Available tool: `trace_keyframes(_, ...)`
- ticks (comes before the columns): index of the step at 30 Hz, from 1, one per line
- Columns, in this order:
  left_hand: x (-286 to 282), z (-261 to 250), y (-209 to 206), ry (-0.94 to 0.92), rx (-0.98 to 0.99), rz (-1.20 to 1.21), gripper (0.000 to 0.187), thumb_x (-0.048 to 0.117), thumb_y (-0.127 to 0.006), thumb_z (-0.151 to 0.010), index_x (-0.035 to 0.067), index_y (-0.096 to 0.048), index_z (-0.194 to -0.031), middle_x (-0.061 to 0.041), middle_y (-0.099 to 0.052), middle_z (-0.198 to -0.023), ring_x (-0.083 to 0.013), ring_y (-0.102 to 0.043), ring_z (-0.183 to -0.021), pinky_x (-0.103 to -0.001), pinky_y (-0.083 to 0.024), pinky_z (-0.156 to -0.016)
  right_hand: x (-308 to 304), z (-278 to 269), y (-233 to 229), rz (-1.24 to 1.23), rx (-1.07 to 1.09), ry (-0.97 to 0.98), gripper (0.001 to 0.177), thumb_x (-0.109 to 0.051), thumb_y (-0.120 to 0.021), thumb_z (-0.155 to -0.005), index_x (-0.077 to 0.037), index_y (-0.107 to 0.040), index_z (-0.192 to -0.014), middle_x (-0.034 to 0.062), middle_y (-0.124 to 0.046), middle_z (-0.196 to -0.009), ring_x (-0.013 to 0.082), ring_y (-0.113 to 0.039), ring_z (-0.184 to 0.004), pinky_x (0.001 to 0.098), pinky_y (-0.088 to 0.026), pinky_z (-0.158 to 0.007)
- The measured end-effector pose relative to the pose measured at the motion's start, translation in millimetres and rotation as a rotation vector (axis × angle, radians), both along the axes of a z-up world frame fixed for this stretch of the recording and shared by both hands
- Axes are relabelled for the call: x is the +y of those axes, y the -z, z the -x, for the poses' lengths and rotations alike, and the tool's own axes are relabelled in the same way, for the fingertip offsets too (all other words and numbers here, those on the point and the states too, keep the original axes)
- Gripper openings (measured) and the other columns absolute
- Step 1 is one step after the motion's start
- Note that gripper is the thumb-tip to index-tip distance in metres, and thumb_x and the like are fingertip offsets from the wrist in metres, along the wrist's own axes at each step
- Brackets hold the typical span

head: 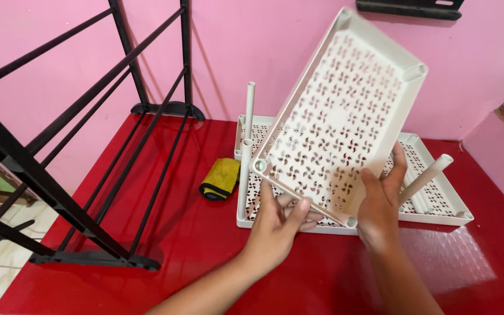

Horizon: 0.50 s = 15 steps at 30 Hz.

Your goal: The person wipes the surface of white plastic trays with a yellow cloth, then stacks them together by inserting vertical support rods into the corner sockets. The person repeats the wiping and stacking process for additional trays.

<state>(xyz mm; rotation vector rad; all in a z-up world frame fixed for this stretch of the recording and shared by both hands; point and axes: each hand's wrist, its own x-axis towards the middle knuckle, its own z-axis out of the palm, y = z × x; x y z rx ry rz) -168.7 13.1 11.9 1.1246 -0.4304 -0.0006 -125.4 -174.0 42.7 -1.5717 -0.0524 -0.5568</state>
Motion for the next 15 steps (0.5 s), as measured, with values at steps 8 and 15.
trace_keyframes(8, -8, -18, -42, -0.268, -0.281, -0.044, 0.074, 0.012, -0.058, -0.103, 0.003, -0.012, -0.161, -0.022, -0.065, -0.133, -0.0221, -0.067, -0.120, -0.035, -0.064, -0.088, -10, 1, -4, -0.258, -0.264, -0.228, 0.075, -0.017, -0.044, -0.106, -0.017, 0.002, -0.166, 0.0282, -0.038, -0.160, 0.0343, -0.055, -0.139, 0.0527, -0.053, -0.110)
trace_keyframes(15, 24, -46, -87, -0.245, -0.194, -0.123, 0.076, 0.010, -0.050, -0.098, 0.005, -0.009, -0.162, -0.016, -0.075, -0.107, -0.0189, -0.075, -0.093, -0.029, -0.063, -0.074, -32, 9, -16, 0.016, -0.403, -0.127, 0.060, -0.020, -0.045, -0.117, -0.014, -0.009, -0.164, 0.0260, -0.048, -0.161, 0.0297, -0.063, -0.135, 0.0482, -0.056, -0.106)
